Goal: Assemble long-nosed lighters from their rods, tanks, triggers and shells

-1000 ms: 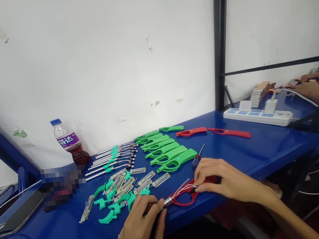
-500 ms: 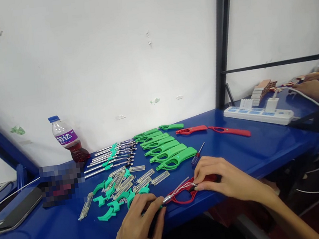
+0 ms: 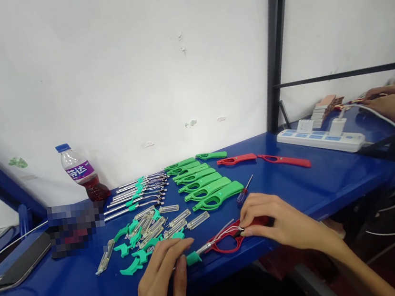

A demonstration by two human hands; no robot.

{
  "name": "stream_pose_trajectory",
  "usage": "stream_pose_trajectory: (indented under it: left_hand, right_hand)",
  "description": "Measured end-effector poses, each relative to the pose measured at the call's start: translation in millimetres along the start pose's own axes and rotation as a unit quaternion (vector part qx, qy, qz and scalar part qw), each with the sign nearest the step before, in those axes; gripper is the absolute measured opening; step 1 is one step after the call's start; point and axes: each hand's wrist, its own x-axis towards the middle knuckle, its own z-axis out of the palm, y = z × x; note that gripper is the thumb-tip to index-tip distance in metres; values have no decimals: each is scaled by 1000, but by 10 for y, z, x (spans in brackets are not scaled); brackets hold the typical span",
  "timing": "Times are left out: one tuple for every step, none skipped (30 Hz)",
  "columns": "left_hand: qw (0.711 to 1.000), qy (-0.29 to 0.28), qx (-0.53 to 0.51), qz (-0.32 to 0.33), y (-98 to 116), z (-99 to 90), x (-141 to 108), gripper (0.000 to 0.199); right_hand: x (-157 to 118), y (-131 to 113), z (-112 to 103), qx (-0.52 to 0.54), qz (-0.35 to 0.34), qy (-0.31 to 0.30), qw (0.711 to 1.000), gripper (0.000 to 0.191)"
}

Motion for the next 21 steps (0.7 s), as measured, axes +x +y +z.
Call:
stream_pose_trajectory:
  left_hand:
    - [1000,10,-15,-13,10,-3,2,28]
    - [999,22,-30,-28,24,-3,5,27]
    - [997,34,-45,-43,41,1,9,26]
    - [995,48,-60,-57,59,8,13,25]
    - [993,62,-72,-70,77,16,18,24]
    - [990,75,-82,-81,91,24,22,23]
    - [988,87,-89,-90,102,31,24,22]
    - [986,97,-94,-97,108,36,26,21]
    - [985,105,-96,-101,109,38,26,20]
    - [984,108,-96,-101,106,37,26,19]
    - [984,109,-95,-100,101,34,25,18]
    - [985,109,-93,-100,95,31,23,18]
    - [985,110,-91,-100,90,29,22,18]
    - [984,113,-90,-103,89,28,20,18]
    - [983,117,-91,-106,91,29,19,18]
    - [982,122,-92,-109,96,33,18,18]
    - [981,127,-95,-110,104,39,17,18]
    - [981,129,-98,-108,112,45,16,18]
    - [981,131,-100,-106,120,52,14,18]
    - [980,132,-102,-106,126,56,13,19]
    - [980,133,-102,-108,128,57,11,19]
  right_hand:
    - [0,1,0,0,0,-2,1000,16]
    - [0,3,1,-1,1,-3,1000,15]
    - [0,6,2,-1,2,-4,1000,15]
    - [-2,9,3,-1,3,-3,1000,16]
    - [-4,12,3,-2,5,-4,1000,16]
    - [-7,13,3,-4,5,-4,1000,17]
    - [-10,12,2,-6,4,-4,1000,17]
    - [-12,10,0,-8,3,-5,1000,17]
    - [-14,6,-3,-10,1,-5,1000,18]
    - [-15,2,-5,-11,-1,-6,1000,19]
    - [-14,-3,-7,-11,-1,-7,1000,19]
    - [-13,-8,-8,-10,-1,-7,1000,20]
    - [-10,-11,-9,-10,-1,-8,1000,22]
    - [-8,-13,-8,-10,-1,-9,1000,23]
    - [-6,-13,-7,-10,-2,-8,1000,24]
    - [-6,-12,-4,-11,-2,-7,1000,25]
    - [-7,-11,-2,-11,-3,-6,1000,25]
    - [-10,-10,1,-12,-2,-5,1000,26]
    - [-13,-8,4,-13,-2,-6,1000,25]
    - [-17,-7,6,-15,-1,-6,1000,25]
    - [-21,-7,8,-16,3,-6,1000,24]
